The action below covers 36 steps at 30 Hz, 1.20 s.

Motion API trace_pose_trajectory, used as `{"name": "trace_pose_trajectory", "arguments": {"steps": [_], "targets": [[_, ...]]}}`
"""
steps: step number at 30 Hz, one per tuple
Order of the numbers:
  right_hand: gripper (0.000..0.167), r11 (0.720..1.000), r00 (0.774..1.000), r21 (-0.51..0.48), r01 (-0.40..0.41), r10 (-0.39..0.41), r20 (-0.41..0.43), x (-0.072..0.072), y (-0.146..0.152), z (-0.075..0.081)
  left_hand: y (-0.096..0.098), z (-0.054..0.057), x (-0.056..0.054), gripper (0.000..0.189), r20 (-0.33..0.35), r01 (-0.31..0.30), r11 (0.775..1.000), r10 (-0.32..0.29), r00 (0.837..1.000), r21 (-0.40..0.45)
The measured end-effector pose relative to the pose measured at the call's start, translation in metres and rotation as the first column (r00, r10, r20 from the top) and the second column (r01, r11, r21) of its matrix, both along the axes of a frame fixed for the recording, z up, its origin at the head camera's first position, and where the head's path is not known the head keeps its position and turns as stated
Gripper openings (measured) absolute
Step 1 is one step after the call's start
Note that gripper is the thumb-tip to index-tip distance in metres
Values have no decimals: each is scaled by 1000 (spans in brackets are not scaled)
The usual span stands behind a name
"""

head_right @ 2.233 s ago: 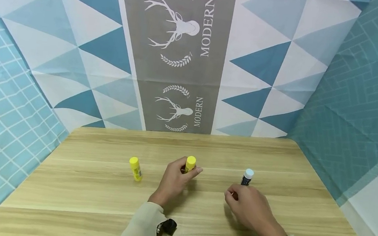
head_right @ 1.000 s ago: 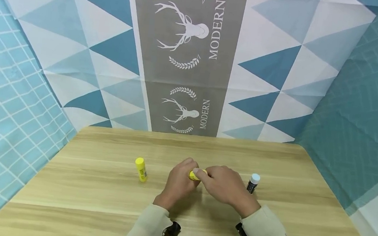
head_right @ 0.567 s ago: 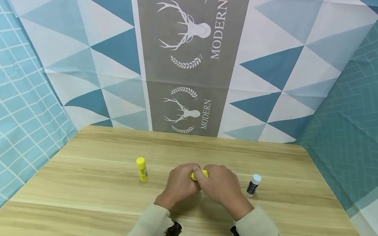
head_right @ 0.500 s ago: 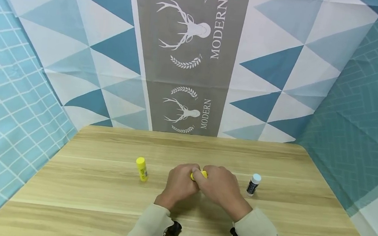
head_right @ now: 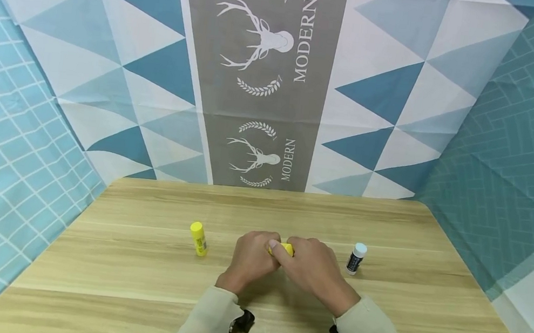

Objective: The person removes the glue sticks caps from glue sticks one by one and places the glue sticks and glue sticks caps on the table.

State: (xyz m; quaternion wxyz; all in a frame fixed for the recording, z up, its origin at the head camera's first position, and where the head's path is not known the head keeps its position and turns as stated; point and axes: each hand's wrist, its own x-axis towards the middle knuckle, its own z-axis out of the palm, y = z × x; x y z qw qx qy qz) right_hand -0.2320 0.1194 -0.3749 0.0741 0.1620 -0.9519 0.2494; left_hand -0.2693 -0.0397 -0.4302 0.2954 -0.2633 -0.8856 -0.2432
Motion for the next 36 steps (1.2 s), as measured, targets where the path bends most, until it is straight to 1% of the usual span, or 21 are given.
{"name": "trace_pose_trajectory", "arguments": {"steps": [5, 8, 12, 18, 23, 26, 30, 36], "targets": [[57, 1000, 998, 13, -24, 25, -65, 1, 1, 4, 2, 0, 0, 35, 11, 4, 1000, -4, 1000, 1], [54, 998, 994, 32, -49, 51, -97, 1, 2, 5, 2, 1, 1, 35, 7, 6, 1000, -6, 1000, 10], [51, 997, 988, 55, -60, 67, -138, 1, 2, 5, 1, 2, 2, 34, -2, 23, 1000, -23, 1000, 18], [49, 995, 976, 72, -73, 86, -202, 2, 5, 5, 1, 2, 1, 34, -38, 64, 998, -63, 997, 22], [49, 993, 961, 74, -88, 104, -255, 4, 10, 7, 5, 1, -1, 31, -44, 131, 991, -129, 991, 40], [48, 991, 955, 75, -107, 124, -270, 4, 12, 8, 6, 2, 0, 30, -37, 156, 986, -154, 987, 53], [47, 986, 952, 99, -131, 153, -267, 4, 11, 9, 5, 2, 2, 31, -34, 153, 986, -151, 988, 62], [47, 986, 950, 114, -124, 151, -274, 5, 12, 11, 4, 4, 1, 29, -27, 170, 984, -169, 985, 47]]}}
